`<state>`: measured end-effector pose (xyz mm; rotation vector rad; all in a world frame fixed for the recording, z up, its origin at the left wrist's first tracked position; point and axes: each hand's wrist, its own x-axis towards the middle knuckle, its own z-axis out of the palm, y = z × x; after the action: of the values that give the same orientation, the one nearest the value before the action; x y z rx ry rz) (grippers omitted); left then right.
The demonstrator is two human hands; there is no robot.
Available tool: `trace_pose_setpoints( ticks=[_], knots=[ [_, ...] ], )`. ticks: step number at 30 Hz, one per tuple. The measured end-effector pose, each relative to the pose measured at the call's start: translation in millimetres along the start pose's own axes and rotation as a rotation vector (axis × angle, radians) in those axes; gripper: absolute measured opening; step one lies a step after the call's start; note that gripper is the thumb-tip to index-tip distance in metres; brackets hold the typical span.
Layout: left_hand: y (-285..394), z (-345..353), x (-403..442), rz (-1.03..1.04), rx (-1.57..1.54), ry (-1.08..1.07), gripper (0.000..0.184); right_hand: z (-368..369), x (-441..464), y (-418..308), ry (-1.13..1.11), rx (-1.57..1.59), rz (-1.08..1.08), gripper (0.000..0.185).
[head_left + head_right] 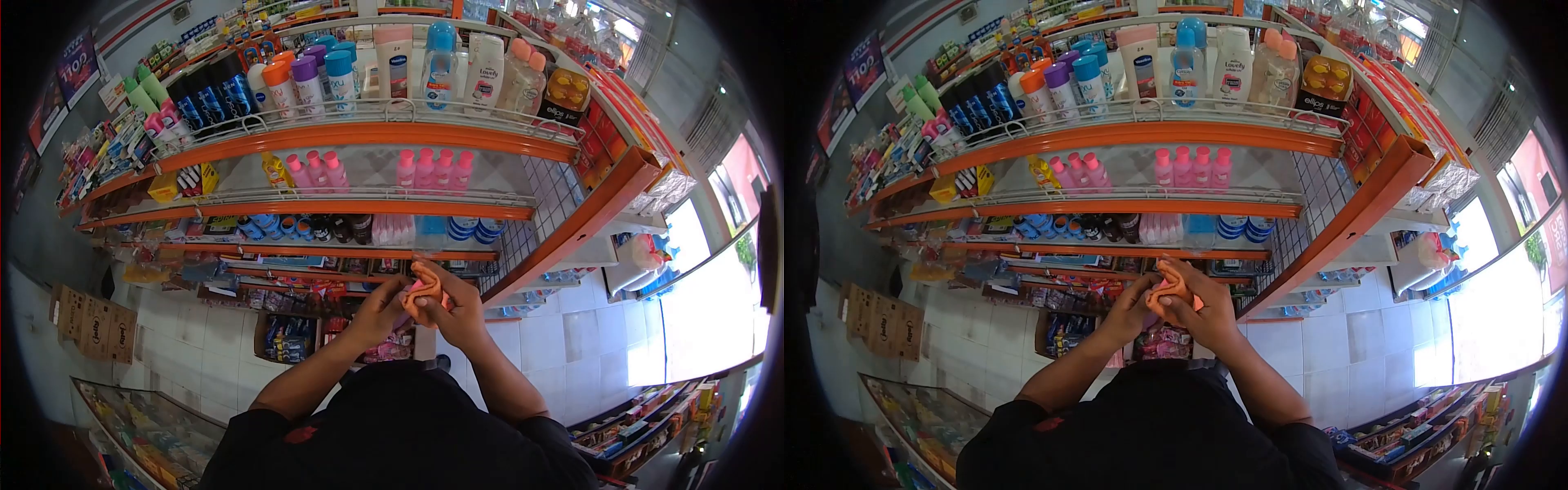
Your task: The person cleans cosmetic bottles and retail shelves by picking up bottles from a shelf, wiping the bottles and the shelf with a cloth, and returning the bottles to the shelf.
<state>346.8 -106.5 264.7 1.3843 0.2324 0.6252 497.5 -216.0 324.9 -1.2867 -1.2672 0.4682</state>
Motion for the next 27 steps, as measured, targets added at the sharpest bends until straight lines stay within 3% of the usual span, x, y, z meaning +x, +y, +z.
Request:
trace_pose_setpoints(
  ticks=[2,6,12,15,17,21,24,27],
  knots=[
    [8.5,1.1,-7.7,-0.187,-0.182,-0.021,0.04,1.5,1.1,-1.6,0.02,-0.026,-0.028,0.047],
    [9.2,12.3,-11.8,-0.11,-0.254,0.021,0.041,10.9,-3.4,-2.4,0.129,-0.026,-0.09,0.04],
    [8.0,16.1,-16.3,-0.083,-0.283,-0.002,0.043,12.9,-6.0,0.4,0.25,-0.158,-0.361,0.034],
    [8.7,13.4,-17.5,-0.1,-0.274,-0.031,0.044,13.5,-4.3,-0.1,0.237,-0.19,-0.347,0.031],
    [18.8,8.3,-14.6,-0.157,-0.289,-0.055,0.044,16.4,-2.3,-2.6,0.208,-0.12,-0.217,0.031],
    [18.9,2.1,-5.7,-0.138,-0.069,-0.029,0.046,18.2,-2.2,1.0,0.196,-0.083,-0.085,0.029],
    [13.7,5.8,-8.5,-0.157,-0.116,0.012,0.049,16.9,-2.1,7.6,0.264,-0.149,-0.233,0.029],
    [21.3,9.4,-7.4,-0.187,-0.177,0.018,0.051,13.3,0.0,1.9,0.288,-0.159,-0.247,0.026]
  ],
)
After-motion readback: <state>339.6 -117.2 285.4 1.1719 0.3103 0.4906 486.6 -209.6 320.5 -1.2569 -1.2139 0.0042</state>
